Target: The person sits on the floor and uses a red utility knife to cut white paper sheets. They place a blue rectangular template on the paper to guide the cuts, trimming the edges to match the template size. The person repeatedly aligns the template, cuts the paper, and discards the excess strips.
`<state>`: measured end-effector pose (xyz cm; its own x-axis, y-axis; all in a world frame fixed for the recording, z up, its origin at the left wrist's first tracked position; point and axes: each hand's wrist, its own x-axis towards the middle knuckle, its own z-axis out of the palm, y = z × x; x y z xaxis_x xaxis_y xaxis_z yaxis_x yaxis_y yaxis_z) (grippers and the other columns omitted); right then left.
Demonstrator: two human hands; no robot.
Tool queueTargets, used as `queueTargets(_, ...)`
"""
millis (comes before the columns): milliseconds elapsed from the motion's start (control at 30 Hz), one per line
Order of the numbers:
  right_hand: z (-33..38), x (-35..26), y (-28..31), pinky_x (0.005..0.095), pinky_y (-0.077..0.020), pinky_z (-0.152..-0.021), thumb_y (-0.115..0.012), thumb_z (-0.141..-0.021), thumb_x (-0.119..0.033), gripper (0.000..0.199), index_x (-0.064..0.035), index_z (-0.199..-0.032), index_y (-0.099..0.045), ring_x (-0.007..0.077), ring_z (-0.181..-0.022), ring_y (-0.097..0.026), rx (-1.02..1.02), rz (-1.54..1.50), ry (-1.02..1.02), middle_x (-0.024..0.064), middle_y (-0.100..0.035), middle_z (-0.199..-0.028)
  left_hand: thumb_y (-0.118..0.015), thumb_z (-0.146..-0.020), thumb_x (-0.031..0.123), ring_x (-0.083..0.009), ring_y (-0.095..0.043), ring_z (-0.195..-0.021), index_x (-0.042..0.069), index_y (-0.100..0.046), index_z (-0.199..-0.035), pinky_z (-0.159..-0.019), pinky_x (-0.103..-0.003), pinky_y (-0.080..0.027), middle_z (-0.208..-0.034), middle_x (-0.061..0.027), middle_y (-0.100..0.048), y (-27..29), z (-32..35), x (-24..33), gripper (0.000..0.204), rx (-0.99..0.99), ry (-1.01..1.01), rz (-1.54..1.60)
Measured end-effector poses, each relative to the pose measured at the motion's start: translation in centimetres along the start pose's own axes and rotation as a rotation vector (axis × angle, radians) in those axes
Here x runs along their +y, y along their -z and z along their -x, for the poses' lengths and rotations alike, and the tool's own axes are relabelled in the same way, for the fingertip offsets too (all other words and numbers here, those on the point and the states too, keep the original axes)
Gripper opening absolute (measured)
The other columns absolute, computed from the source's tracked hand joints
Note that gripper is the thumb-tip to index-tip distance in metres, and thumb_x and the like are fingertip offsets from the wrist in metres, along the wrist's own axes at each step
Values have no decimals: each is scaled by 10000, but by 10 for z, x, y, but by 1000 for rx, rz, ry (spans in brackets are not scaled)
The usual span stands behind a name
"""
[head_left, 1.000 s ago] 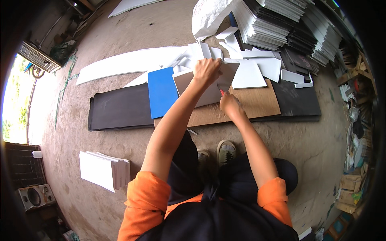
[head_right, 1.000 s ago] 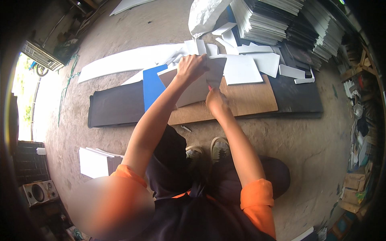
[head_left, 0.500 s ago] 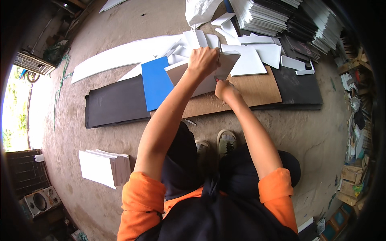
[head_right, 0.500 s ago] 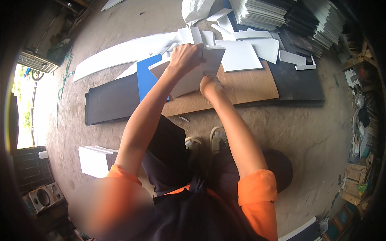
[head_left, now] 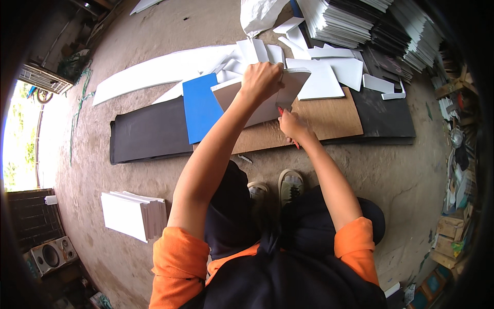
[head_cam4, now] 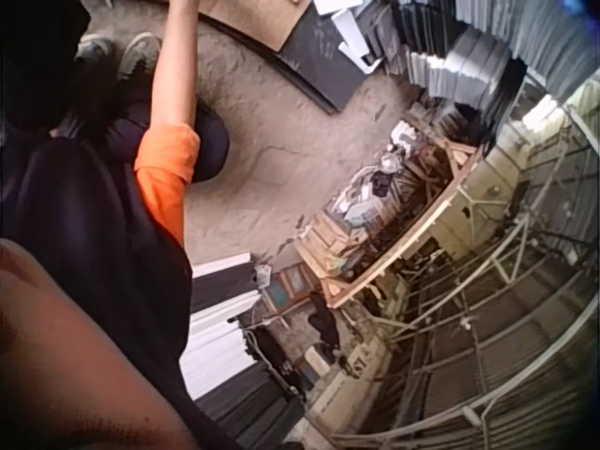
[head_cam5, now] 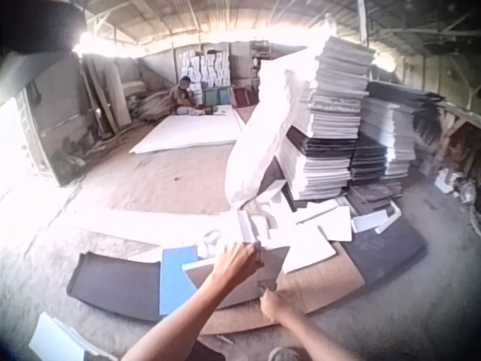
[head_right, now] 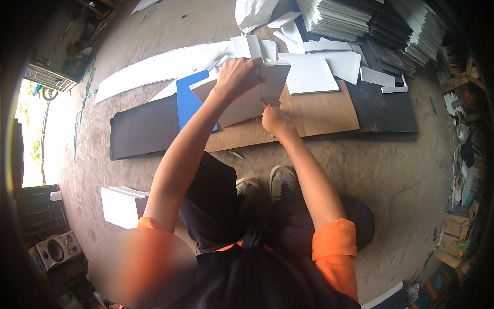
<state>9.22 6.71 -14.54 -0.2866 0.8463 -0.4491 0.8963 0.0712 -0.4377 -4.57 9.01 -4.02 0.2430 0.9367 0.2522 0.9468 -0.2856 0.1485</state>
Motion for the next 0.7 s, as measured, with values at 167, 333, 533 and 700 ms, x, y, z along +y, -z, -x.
queueTargets(167,4,-9,0,448,-478,-694,-424,-828,-227,318,34,-1006,-467,386,-805,-586,238,214,214,254,-583,-848,-691,-649,309,-259,-617,-609,56,-571,-806,-512,-359,-473,-620,-111,-601,1,5,-4,321,-12,0,-3)
queueTargets(333,-24,7,-20,437,-487,-672,-428,-826,-223,291,0,-1002,-488,370,-801,-594,290,206,95,228,-597,-841,-664,-684,332,-249,-616,-579,56,-544,-864,-492,-351,-474,-622,-111,-602,-3,2,7,350,9,-34,-36)
queueTargets(533,6,-12,-8,443,-481,-665,-391,-847,-237,279,-21,-957,-530,340,-806,-606,285,309,124,204,-608,-830,-652,-696,330,-257,-619,-577,63,-538,-887,-495,-339,-484,-636,-117,-608,-2,9,8,348,50,12,-93)
queueTargets(700,14,-11,-4,459,-479,-656,-374,-854,-216,271,-14,-941,-531,345,-775,-613,223,384,113,194,-614,-837,-649,-698,331,-281,-623,-625,67,-539,-886,-541,-368,-490,-652,-123,-612,-5,3,5,342,65,56,-68)
